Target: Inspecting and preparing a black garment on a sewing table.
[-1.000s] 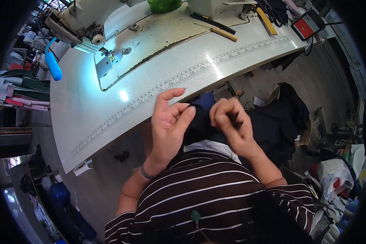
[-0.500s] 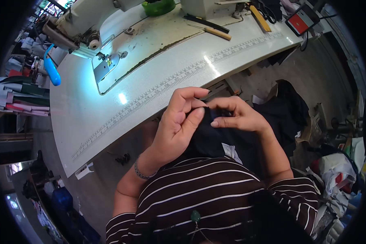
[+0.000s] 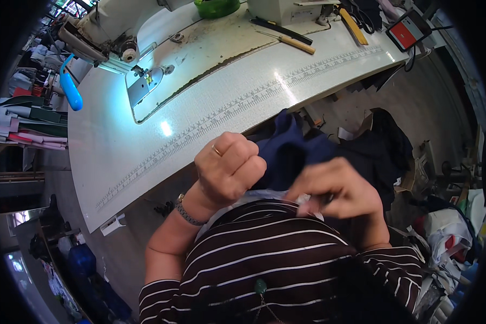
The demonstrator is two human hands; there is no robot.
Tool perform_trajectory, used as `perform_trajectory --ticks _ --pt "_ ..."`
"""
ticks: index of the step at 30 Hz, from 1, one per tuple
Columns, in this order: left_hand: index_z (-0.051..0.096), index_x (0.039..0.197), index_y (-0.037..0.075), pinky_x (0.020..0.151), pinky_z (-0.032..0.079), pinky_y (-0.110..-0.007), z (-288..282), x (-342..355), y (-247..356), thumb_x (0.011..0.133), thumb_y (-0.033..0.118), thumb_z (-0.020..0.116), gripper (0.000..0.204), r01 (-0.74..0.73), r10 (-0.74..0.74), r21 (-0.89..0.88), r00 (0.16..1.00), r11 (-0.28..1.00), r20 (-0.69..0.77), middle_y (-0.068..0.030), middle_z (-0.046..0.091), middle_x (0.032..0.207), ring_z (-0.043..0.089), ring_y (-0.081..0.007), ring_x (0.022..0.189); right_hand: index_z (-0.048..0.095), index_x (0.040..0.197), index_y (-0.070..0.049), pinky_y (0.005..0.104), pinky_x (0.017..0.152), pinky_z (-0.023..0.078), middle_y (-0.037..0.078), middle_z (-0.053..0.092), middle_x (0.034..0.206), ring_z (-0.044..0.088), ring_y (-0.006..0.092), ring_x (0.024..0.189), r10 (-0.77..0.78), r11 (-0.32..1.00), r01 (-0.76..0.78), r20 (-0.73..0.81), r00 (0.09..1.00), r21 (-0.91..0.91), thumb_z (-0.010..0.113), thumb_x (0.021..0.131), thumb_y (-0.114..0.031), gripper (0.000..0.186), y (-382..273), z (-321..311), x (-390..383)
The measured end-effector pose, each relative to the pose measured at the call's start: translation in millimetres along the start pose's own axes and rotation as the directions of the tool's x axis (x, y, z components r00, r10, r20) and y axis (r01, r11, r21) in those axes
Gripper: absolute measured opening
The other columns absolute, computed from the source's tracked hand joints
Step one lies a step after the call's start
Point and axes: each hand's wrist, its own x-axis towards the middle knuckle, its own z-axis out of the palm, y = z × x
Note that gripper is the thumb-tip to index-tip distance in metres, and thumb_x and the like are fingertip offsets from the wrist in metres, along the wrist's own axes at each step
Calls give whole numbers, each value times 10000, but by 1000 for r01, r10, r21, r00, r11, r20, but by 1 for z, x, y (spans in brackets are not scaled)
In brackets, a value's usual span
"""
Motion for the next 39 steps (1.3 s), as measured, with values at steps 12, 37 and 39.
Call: perform_trajectory --ticks 12,37,39 --pt "459 603 65 428 379 -280 0 10 -1 525 -15 562 152 96 -80 -114 987 989 138 -56 516 661 509 -190 554 648 817 -31 268 568 454 77 602 796 595 190 674 -206 895 68 -274 939 -440 678 645 35 187 2 -4 22" --pt "451 553 42 544 495 -319 0 -3 4 535 -4 599 156 -69 78 -109 994 992 80 -104 564 722 585 -248 653 483 917 -15 253 591 382 38 476 715 454 166 621 203 940 -340 -748 632 -32 462 775 44 155 147 -2 -52" --pt "498 636 19 678 516 -334 0 8 -2 592 56 584 103 -26 34 -75 994 997 108 -139 596 852 610 -270 793 486 954 -11 298 560 408 73 531 754 483 206 608 -165 942 -137 -775 610 -308 677 762 -130 296 106 17 -27"
